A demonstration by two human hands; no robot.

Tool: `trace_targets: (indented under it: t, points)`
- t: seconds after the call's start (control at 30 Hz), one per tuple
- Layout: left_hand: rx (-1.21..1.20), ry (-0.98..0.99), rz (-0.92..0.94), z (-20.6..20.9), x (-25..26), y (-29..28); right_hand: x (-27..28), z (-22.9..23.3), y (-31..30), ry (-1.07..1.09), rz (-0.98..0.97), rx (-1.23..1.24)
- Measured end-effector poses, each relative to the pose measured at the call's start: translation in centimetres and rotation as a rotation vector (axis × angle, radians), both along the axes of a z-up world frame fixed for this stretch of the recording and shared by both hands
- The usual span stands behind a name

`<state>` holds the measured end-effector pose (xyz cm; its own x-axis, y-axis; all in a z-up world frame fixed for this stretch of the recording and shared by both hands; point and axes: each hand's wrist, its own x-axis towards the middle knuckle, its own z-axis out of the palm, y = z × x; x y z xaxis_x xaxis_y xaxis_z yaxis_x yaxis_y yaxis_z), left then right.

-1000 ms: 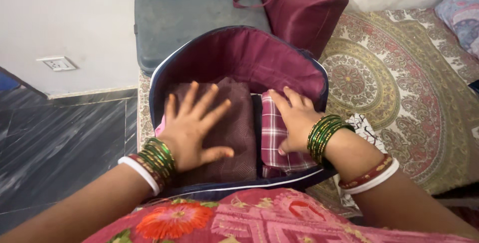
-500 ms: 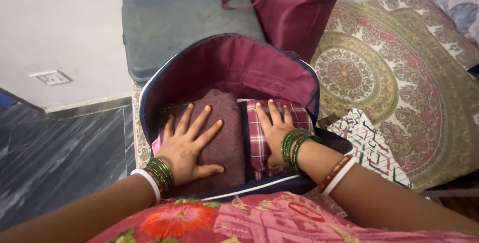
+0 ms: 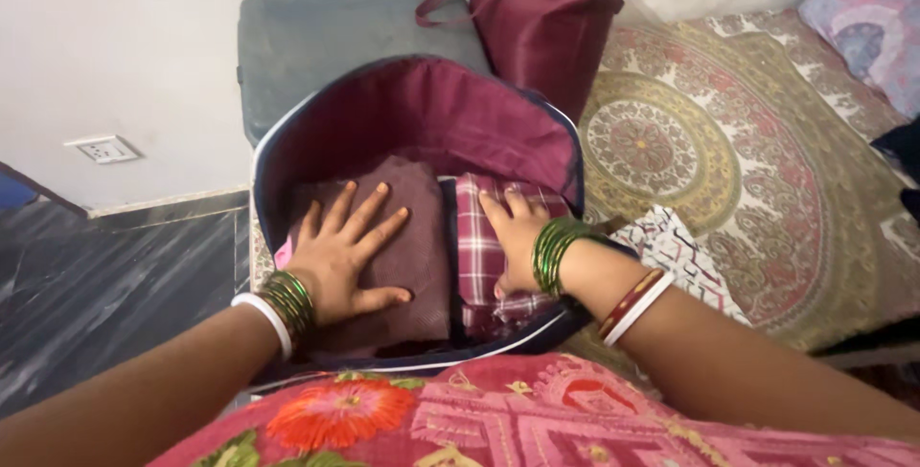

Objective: The person packs various folded clothes into a blue bag, placing a pink top, plaid shirt, and several patterned and solid fabrics inside, then retrieves a dark garment from a wooden wardrobe.

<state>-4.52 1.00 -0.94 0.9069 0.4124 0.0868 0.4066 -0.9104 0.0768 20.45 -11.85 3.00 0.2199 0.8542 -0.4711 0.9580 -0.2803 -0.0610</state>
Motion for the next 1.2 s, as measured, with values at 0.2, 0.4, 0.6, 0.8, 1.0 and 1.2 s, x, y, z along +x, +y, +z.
trace_targets:
  t: [0.2, 0.4, 0.6, 0.8, 1.0, 1.2]
  points:
    - [-0.095, 0.214, 0.143, 4.4, 2.7, -1.0, 3.4, 3.0, -2.6, 0.249, -0.011, 0.209]
    - [-0.127, 0.146, 0.243, 8.8, 11.1, -4.8, 8.9, 1.7, -5.3, 0.744, -0.309, 0.689]
    - [-0.341, -0.167, -0.044, 8.3, 19.8, -11.9, 16.5, -6.1, -10.6, 1.100, -0.873, 0.922]
    - [-0.341, 0.121, -0.264, 7.1, 25.0, -16.4, 20.6, -15.3, -19.7, 1.290, -1.497, 0.867]
    - [-0.390, 0.241, -0.241, 6.0, 27.7, -16.7, 22.7, -20.3, -25.3, 1.063, -1.829, 0.505]
    - [-0.436, 0.290, -0.215, 4.5, 28.5, -16.9, 25.6, -27.0, -28.1, 0.796, -1.892, 0.436]
